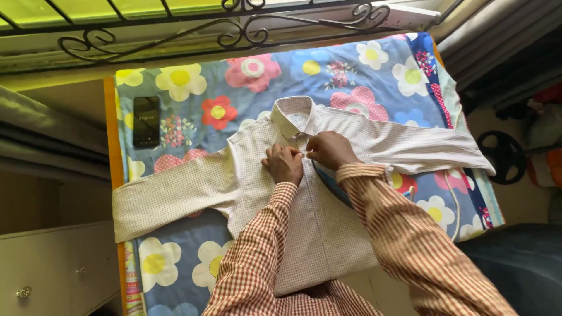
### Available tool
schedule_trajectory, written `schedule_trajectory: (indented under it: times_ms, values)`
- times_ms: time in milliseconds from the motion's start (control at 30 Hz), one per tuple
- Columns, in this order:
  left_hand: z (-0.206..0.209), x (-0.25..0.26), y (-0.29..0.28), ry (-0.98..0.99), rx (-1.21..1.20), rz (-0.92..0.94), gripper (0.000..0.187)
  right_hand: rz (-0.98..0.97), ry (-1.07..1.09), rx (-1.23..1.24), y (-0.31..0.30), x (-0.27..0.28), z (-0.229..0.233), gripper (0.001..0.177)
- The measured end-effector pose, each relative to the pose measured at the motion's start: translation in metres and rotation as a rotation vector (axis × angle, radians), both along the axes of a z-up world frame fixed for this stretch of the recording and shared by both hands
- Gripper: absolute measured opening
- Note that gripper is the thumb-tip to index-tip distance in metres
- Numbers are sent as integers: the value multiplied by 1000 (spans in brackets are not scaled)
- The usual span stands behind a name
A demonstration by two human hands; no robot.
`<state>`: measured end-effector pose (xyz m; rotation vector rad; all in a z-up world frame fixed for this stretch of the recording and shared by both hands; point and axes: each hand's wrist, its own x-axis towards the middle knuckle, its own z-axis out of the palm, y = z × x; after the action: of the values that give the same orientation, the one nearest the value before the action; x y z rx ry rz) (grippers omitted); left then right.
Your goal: Ironing a long-sleeved button-down shirt on an ironing board.
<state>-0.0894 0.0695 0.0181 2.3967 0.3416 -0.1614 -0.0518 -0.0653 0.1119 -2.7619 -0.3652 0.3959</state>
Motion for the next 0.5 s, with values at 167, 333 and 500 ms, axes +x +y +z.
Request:
schedule_trajectory:
  times_ms: [167, 333, 500]
  values:
    - [4, 2, -1, -41, 20, 28, 16, 18, 152, -139, 11, 19, -28, 18]
    - [10, 7, -1, -27, 23, 66, 18, 75, 140, -221, 19, 28, -18, 15]
    - [14, 2, -6, 9, 31, 129, 13, -35, 286, -148, 12, 40, -31, 15]
